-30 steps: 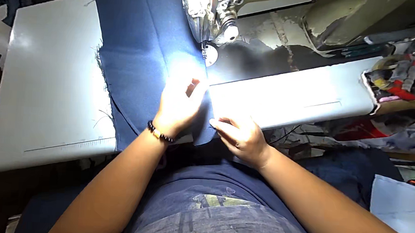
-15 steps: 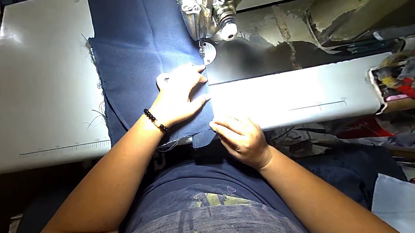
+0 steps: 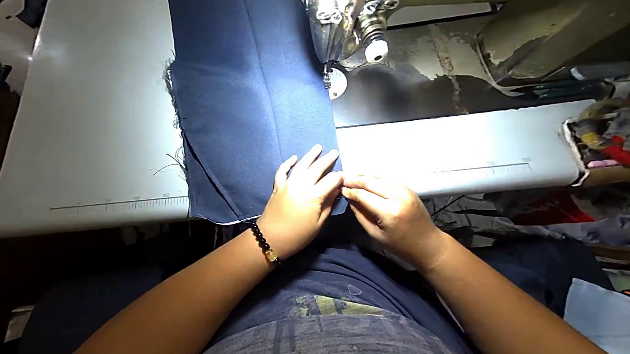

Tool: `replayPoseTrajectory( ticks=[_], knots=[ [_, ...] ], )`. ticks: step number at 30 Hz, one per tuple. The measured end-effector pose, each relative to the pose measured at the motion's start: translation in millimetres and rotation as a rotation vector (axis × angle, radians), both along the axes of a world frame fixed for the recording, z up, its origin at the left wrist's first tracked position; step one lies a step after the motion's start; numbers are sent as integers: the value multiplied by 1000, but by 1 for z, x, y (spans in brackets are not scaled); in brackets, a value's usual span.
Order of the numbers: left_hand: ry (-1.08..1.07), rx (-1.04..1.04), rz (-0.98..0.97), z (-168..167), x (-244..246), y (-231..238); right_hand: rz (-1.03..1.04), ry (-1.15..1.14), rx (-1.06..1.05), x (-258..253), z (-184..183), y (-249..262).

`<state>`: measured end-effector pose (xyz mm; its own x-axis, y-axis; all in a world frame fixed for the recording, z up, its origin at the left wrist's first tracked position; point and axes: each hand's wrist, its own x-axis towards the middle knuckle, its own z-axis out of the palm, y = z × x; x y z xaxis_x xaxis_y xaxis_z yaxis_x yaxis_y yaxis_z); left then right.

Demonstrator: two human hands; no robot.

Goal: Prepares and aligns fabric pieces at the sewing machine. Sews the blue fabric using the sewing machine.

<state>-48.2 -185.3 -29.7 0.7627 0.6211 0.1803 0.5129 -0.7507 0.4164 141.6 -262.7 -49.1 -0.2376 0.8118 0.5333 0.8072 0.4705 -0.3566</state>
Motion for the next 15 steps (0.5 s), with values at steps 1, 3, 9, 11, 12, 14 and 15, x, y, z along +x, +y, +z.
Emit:
replayPoseTrajectory(
  ticks=[1, 3, 9, 11, 12, 14, 15],
  knots=[
    [-11, -5, 3, 0, 1, 0, 4, -2, -6, 2, 1, 0],
    [-29, -18, 8, 1, 2, 2, 13, 14, -14, 3, 2, 1],
    [11, -48, 20, 6, 8, 22, -22, 18, -57, 4, 5, 17],
    [-6, -38, 19, 6, 11, 36, -27, 19, -77, 7, 7, 30],
    [-16, -35, 15, 5, 12, 44, -27, 21, -82, 9, 8, 38],
    [-34, -46, 8, 4, 15, 63, -24, 17, -80, 13, 9, 55],
    [-36, -47, 4, 4, 17, 72, -16, 15, -72, 15, 10, 64]
  ],
)
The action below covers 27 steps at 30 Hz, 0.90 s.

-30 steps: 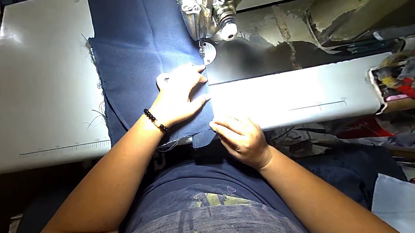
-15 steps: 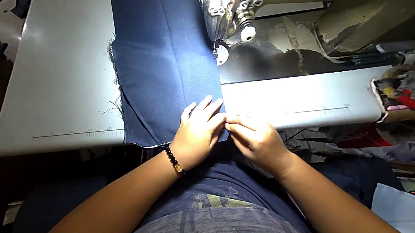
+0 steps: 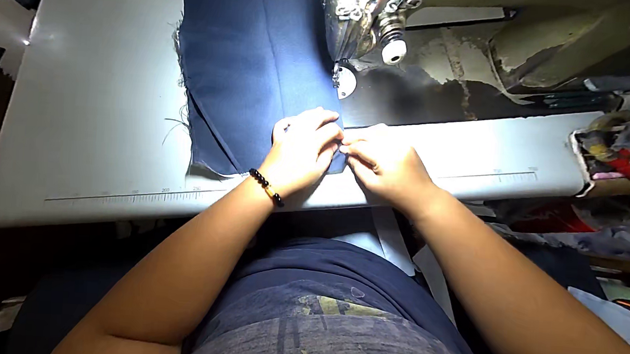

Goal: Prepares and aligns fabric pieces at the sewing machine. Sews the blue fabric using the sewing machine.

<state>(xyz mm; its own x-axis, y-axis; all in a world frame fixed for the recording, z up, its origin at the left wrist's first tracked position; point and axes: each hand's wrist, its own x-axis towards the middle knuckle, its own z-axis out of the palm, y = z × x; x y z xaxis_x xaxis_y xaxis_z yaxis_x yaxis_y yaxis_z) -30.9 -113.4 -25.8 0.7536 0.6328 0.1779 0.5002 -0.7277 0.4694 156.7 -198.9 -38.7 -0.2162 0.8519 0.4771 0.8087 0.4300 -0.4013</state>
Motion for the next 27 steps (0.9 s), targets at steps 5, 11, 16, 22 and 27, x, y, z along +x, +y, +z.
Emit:
replayPoseTrajectory(
  ticks=[5, 11, 16, 22, 27],
  knots=[
    [-15, 28, -22, 0, 9, 43, 9, -30, -21, 10, 9, 38],
    [-68, 34, -4, 1, 21, 89, -47, -2, -24, 10, 8, 65],
    [-84, 41, 1, 2, 24, 100, -68, -40, -41, 9, 7, 63],
    [-5, 54, 25, 7, 27, 98, -76, -64, -81, 8, 8, 66],
    [28, 44, 22, 9, 29, 108, -89, -84, -112, 8, 9, 67]
  ],
)
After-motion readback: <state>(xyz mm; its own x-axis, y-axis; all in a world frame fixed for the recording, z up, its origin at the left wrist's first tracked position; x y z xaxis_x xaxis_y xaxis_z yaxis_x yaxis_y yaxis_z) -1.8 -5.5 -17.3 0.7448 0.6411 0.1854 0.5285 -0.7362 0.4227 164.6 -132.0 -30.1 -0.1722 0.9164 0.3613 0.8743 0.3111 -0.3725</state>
